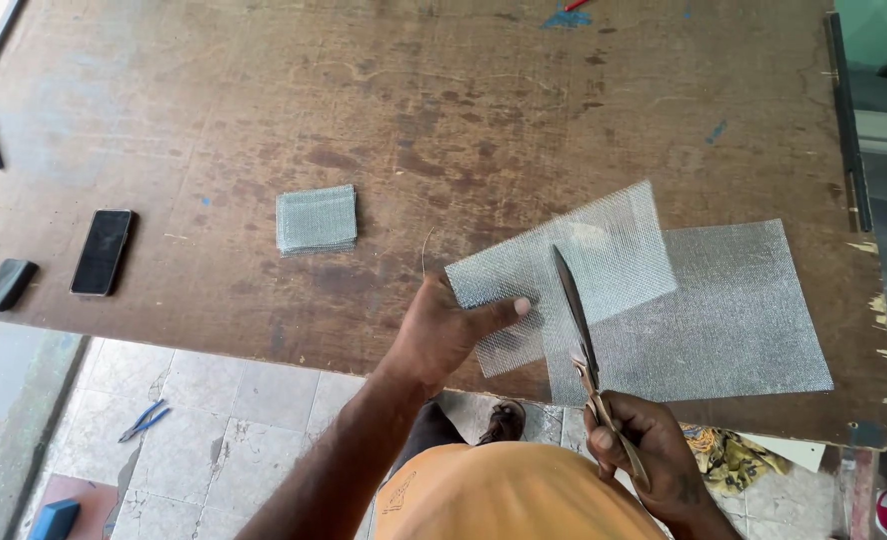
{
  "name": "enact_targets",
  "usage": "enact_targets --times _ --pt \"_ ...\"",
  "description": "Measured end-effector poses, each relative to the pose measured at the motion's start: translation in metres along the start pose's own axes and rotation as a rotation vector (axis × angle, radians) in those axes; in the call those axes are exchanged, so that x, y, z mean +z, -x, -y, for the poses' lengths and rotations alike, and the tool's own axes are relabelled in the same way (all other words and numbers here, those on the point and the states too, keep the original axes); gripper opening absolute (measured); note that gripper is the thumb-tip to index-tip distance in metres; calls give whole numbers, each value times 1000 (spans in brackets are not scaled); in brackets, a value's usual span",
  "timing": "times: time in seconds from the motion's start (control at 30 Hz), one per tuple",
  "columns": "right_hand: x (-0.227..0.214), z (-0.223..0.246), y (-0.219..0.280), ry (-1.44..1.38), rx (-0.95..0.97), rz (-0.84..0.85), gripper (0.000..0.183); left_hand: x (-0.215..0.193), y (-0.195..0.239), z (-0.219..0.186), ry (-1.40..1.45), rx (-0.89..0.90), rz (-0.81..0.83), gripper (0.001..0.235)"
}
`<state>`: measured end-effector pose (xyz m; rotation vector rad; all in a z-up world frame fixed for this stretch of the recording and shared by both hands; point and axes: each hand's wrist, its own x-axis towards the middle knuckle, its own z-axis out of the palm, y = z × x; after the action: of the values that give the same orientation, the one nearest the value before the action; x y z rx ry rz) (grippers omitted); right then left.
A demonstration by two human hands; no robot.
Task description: The person cuts metal mesh sheets into smaller pieces using scissors and arranges them on the table.
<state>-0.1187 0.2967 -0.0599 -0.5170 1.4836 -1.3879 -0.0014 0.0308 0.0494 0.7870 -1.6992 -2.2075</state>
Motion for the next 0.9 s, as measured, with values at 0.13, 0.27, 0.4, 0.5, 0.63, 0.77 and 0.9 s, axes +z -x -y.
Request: enact_targets --times 0.13,0.27,0.4,0.5,0.63,0.77,0.9 --pt "-1 5 -4 -3 -39 9 45 5 3 1 -72 -41 48 24" --pt "-2 4 -11 -56 -96 32 51 7 3 5 -55 -112 56 23" --pt "3 7 -14 -82 -60 11 48 7 3 3 -2 -95 59 20" --pt "1 5 -14 -42 -32 -11 41 3 4 6 -22 -104 62 19" --pt "-1 1 -16 -63 -39 -13 35 3 1 9 -37 -113 53 22" --pt "-6 1 -25 -30 -28 -29 32 -3 -2 16 -26 -94 33 28" --pt "-41 -26 -46 185 1 -263 36 -16 -4 35 -115 -150 -64 31"
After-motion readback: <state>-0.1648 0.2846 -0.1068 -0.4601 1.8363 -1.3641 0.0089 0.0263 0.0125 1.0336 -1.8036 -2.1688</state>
